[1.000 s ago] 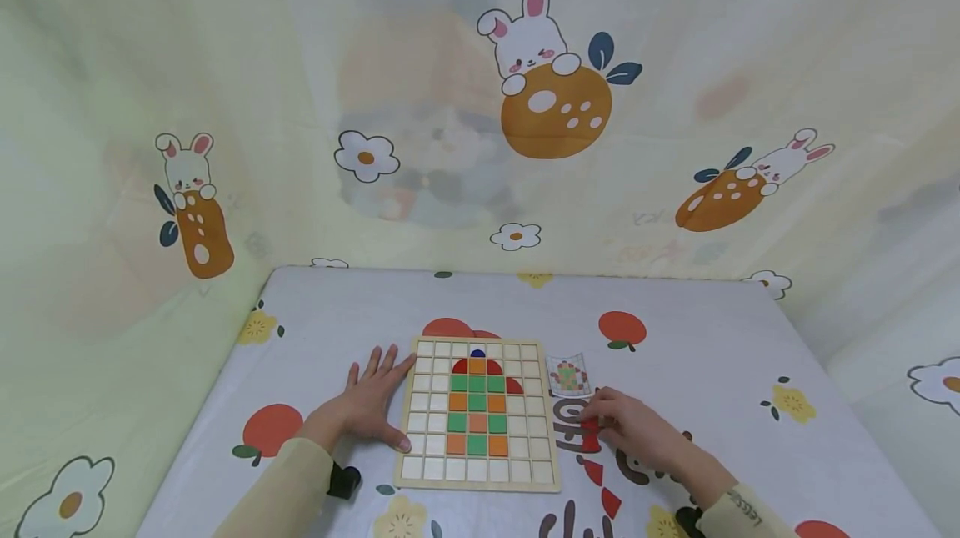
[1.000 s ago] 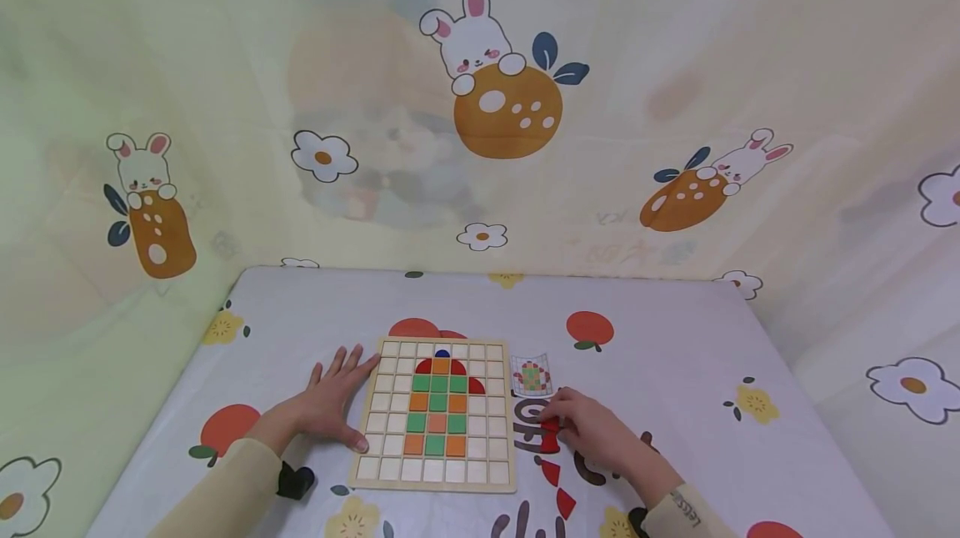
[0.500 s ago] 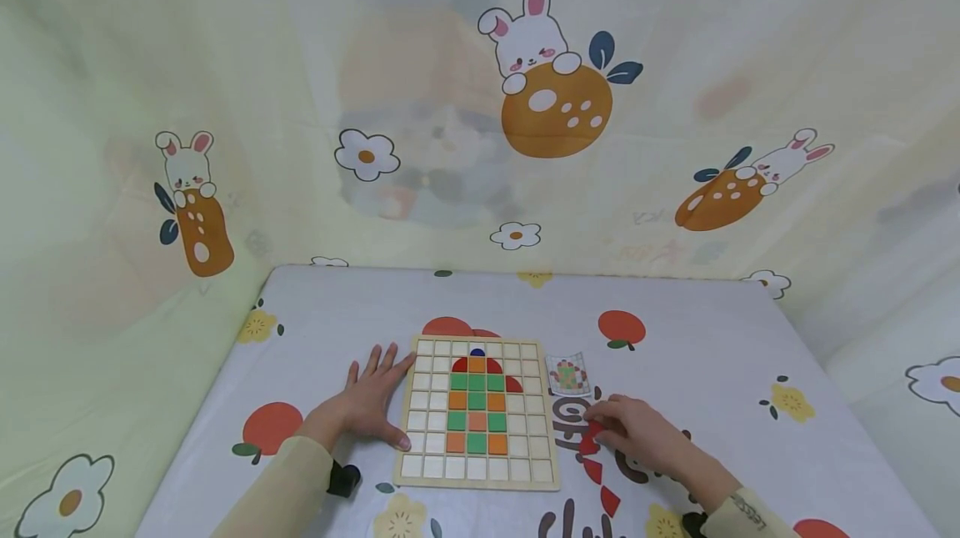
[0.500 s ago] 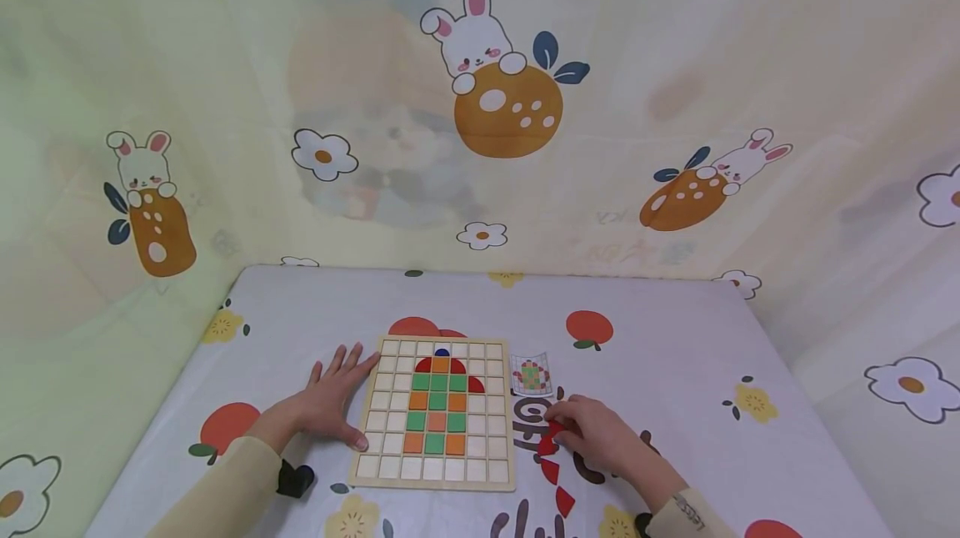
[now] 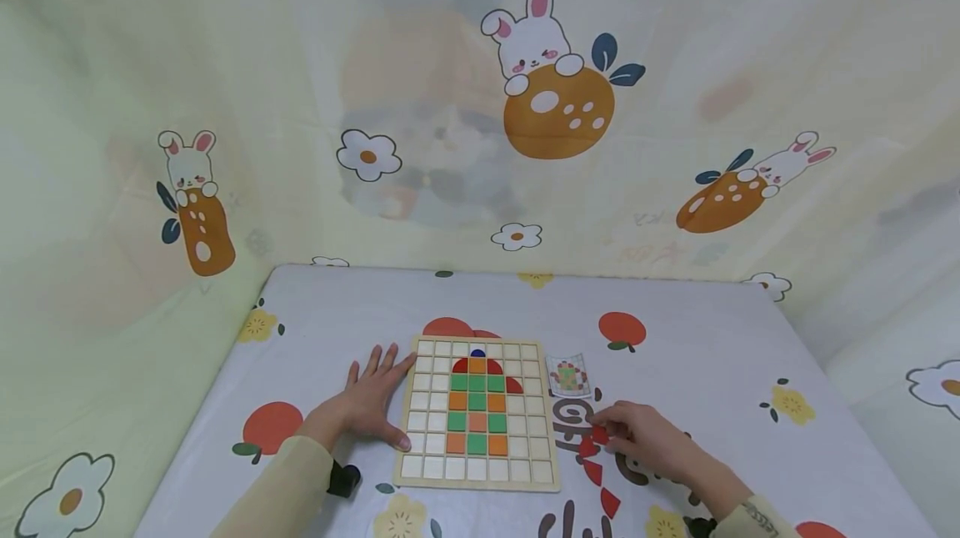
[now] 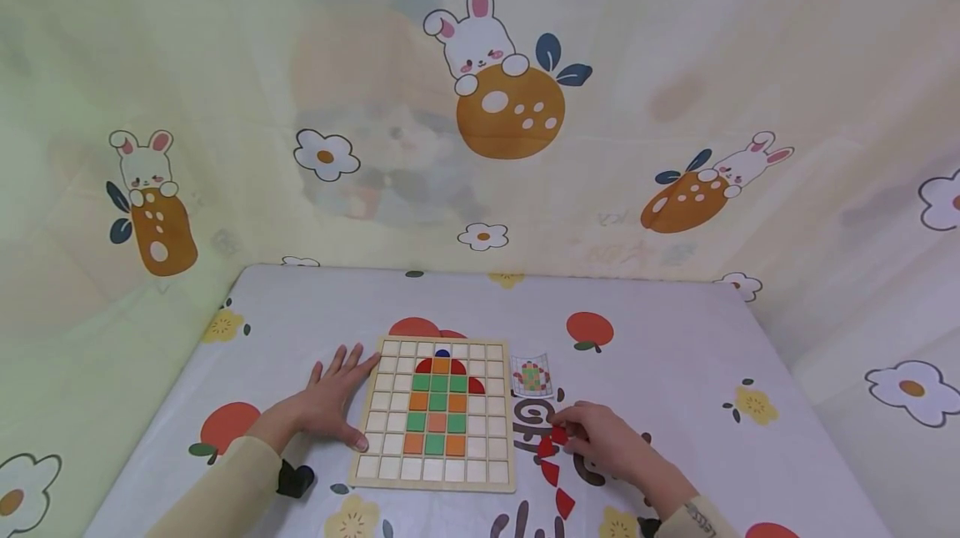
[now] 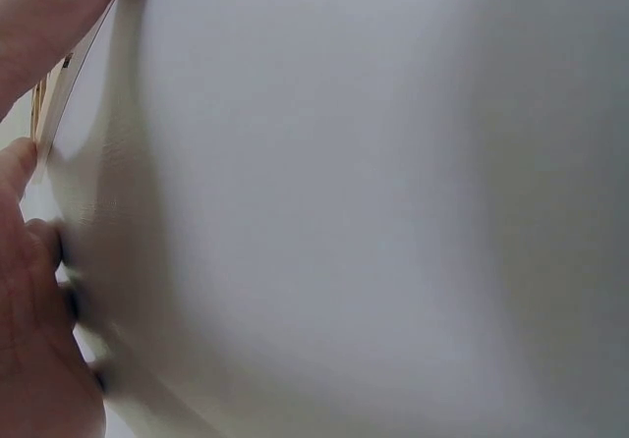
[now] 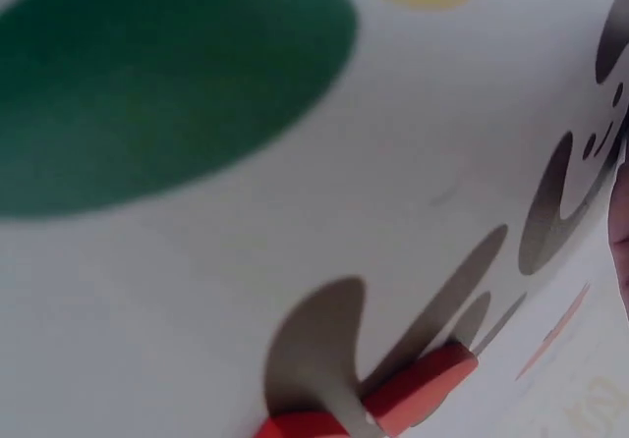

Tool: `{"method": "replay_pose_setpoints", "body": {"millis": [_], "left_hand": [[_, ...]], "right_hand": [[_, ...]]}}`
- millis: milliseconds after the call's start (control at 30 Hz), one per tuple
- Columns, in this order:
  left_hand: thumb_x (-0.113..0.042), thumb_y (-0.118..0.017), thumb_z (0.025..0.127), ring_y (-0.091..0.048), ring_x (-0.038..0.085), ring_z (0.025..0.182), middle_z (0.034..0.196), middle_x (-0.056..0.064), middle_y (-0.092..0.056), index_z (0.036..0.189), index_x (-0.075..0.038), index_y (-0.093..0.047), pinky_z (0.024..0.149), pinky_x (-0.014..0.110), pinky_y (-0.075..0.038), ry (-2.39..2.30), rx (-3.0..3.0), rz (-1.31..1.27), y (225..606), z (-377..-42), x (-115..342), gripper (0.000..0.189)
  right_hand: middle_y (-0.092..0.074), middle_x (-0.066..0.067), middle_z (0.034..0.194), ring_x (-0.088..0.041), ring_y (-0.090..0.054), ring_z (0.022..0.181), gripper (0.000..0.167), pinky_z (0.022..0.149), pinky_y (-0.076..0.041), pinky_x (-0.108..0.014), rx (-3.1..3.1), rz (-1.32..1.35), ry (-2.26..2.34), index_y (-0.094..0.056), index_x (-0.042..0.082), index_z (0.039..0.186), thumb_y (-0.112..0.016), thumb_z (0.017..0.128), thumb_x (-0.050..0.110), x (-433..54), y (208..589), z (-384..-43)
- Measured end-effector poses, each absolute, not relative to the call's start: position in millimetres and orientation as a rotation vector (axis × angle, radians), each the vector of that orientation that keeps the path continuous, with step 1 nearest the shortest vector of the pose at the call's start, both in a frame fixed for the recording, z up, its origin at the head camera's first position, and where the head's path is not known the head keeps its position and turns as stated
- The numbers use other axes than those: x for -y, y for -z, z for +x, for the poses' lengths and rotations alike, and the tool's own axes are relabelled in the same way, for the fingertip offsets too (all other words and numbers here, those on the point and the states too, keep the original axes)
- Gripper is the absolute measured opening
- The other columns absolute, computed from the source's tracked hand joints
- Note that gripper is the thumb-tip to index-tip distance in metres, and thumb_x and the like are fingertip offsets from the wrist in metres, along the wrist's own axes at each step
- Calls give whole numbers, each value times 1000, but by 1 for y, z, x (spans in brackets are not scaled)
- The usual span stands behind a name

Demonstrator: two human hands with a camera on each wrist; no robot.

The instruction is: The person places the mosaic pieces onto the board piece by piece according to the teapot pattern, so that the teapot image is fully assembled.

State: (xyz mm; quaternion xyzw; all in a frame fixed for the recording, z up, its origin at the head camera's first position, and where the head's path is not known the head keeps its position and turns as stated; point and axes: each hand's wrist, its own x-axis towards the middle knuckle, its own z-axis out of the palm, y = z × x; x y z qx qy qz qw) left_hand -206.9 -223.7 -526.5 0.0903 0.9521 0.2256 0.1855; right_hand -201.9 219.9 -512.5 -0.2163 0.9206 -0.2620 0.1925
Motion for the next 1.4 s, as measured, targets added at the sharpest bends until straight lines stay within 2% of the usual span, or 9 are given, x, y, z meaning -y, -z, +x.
{"method": "replay_pose_setpoints", "body": {"millis": [333, 700, 967, 1400], "left_hand": [[-48, -97, 59, 4, 43, 159, 173, 17, -9, 164, -19, -24, 123, 71, 3, -655, -2664, 247, 524, -206, 225, 131], [-49, -96, 59, 4, 43, 159, 173, 17, -9, 164, -20, -23, 123, 71, 2, -639, -2670, 240, 523, -206, 225, 131], [-48, -96, 61, 5, 42, 160, 173, 15, -8, 164, -22, -23, 124, 70, 2, -647, -2668, 245, 524, -206, 223, 129], [-49, -96, 60, 5, 42, 160, 173, 15, -9, 164, -22, -23, 123, 71, 2, -648, -2670, 245, 526, -207, 224, 130]], "right_hand": [[-56, 6, 81, -9, -52, 76, 30, 63, -47, -21, -2655, -523, 774, -72, 6, 116, -80, 88, 12, -207, 503, -204], [-57, 7, 79, -9, -51, 75, 29, 62, -44, -22, -2654, -574, 800, -73, 8, 118, -78, 90, 12, -161, 505, -215], [-55, 6, 76, -12, -51, 76, 31, 59, -42, -23, -2694, -523, 739, -74, 9, 118, -81, 87, 10, -132, 506, -219], [-53, 6, 78, -11, -49, 76, 30, 59, -40, -23, -2730, -547, 640, -74, 11, 118, -78, 89, 6, -120, 510, -221]]}}
